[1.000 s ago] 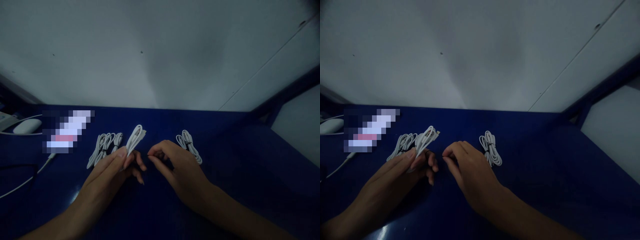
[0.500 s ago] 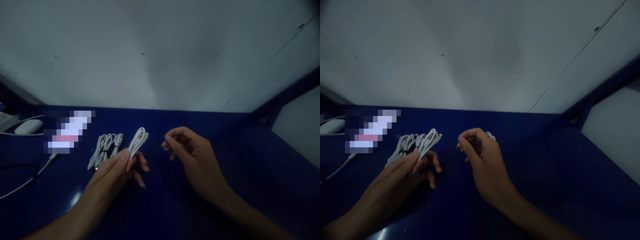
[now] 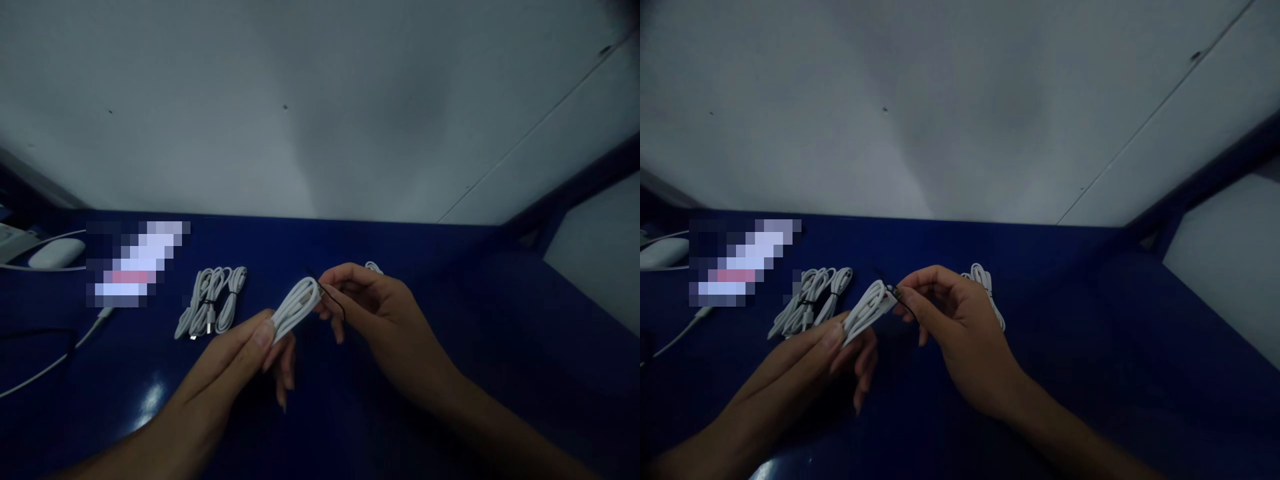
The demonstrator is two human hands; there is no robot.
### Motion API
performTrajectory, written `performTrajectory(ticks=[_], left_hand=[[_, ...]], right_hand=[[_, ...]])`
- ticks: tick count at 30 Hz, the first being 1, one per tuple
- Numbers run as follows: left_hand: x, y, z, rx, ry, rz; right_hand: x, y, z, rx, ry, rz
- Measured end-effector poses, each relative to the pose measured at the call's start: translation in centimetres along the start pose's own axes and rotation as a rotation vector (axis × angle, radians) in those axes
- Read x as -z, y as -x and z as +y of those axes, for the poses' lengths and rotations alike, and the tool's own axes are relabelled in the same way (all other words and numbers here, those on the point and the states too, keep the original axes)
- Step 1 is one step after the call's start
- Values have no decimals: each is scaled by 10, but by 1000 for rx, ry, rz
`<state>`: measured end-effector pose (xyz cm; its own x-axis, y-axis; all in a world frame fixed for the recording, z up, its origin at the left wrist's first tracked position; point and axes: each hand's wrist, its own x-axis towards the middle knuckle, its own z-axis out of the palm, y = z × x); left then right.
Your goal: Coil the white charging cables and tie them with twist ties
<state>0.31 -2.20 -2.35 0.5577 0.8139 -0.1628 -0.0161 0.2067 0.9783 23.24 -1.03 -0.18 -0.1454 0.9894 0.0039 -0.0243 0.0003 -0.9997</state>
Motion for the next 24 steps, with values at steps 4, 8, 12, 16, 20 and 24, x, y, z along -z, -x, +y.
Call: performTrajectory(ticks=[4, 8, 12, 16, 20, 24], left_hand=[[-4, 2, 3, 29, 0, 50], [-5, 5, 2, 72, 29, 92], [0, 2, -6, -8, 132, -1], [3, 0, -11, -10, 194, -46], [3, -2, -12, 7, 331, -115], [4, -4, -10, 57, 536, -189]], right_hand=[[0, 0, 2, -4, -34, -8], [0, 2, 3, 11, -33, -9], [-1, 3, 3, 29, -3, 13], [-1, 3, 1, 39, 25, 10], [0, 4, -1, 32, 61, 17], [-1, 4, -1, 23, 55, 13]])
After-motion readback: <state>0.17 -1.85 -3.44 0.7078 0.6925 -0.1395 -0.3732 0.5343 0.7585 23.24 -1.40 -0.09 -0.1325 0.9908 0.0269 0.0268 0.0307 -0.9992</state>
